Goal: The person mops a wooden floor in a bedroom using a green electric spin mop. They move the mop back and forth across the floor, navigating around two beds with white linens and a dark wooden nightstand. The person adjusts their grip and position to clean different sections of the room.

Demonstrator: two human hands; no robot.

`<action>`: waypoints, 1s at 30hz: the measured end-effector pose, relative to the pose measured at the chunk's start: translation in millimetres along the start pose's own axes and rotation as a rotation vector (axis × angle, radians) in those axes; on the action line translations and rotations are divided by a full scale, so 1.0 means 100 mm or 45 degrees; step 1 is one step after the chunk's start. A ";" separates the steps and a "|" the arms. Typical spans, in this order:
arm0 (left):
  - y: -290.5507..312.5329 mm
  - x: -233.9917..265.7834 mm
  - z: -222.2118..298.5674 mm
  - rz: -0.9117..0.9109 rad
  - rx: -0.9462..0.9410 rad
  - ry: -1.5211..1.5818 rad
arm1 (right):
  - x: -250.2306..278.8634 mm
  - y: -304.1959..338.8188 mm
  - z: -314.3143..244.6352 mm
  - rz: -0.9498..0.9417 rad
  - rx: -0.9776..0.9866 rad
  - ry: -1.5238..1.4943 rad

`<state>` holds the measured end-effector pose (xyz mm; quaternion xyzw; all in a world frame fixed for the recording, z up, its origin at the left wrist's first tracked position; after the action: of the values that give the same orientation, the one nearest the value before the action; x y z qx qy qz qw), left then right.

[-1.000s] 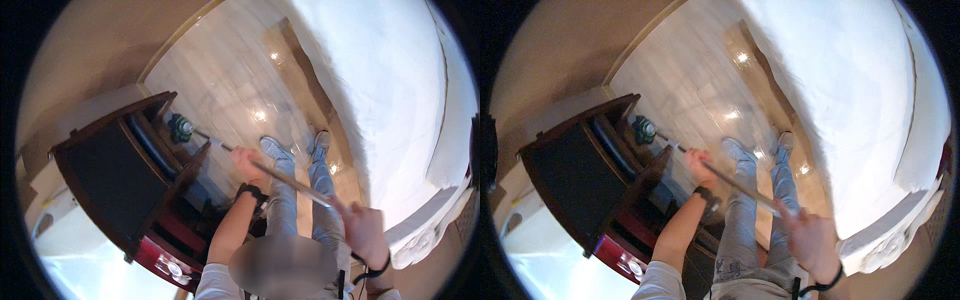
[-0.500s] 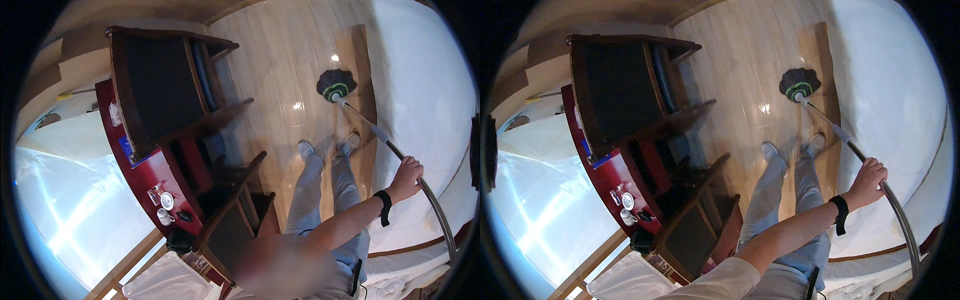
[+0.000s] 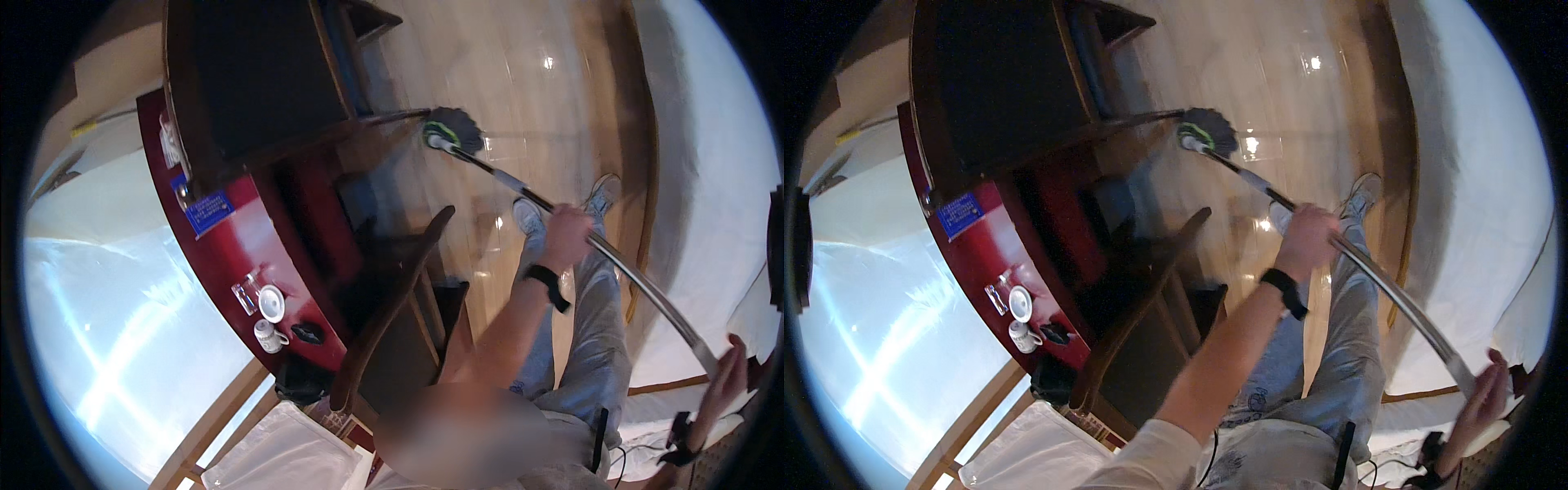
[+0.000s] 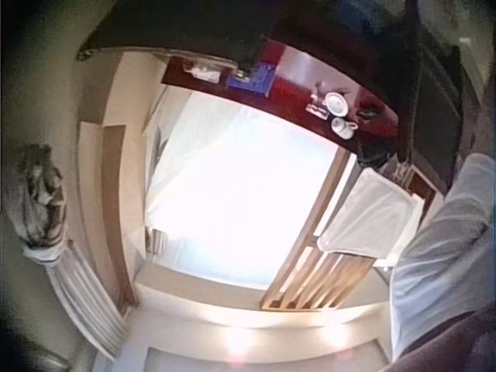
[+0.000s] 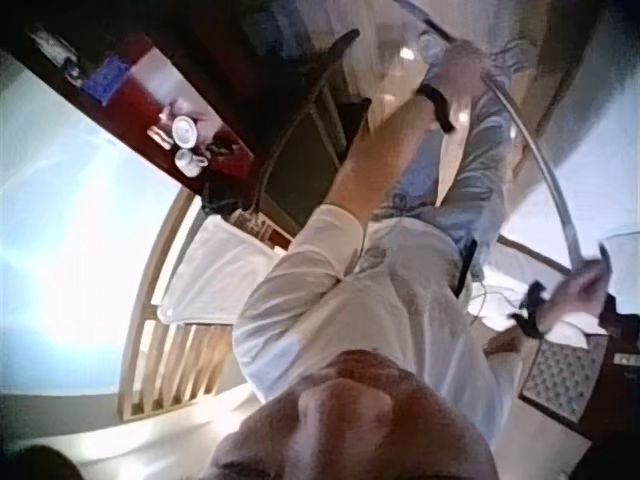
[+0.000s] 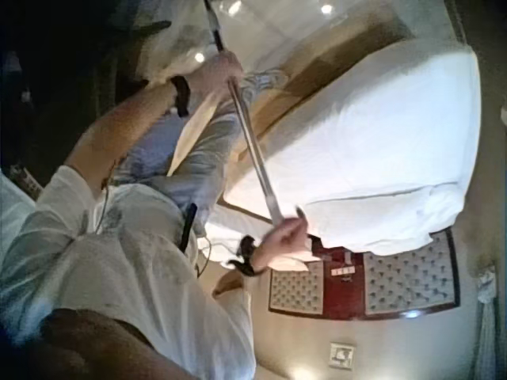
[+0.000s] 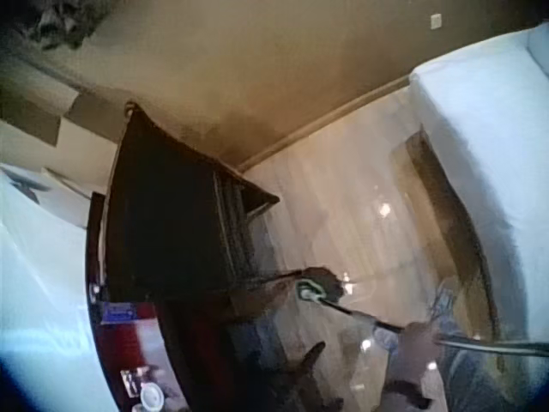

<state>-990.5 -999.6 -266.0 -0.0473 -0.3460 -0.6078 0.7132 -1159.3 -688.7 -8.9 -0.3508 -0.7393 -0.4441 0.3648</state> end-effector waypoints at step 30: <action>0.62 0.11 0.14 1.309 0.238 0.763 | 0.90 1.00 -0.31 1.091 0.373 -1.236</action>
<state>-941.0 -985.9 -227.4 0.0279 -0.1147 -0.1388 0.9833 -1111.9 -663.4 118.7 -0.7207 -0.6677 0.0535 0.1786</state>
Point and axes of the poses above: each hand's wrist, its own y-axis away from the middle knuckle, its own x-axis out of the back of the hand, z = x × y, the point moved 10 cm from there along -y, towards the middle knuckle, and after that the axes turned 4 degrees about -z, right-handed, at the moved point
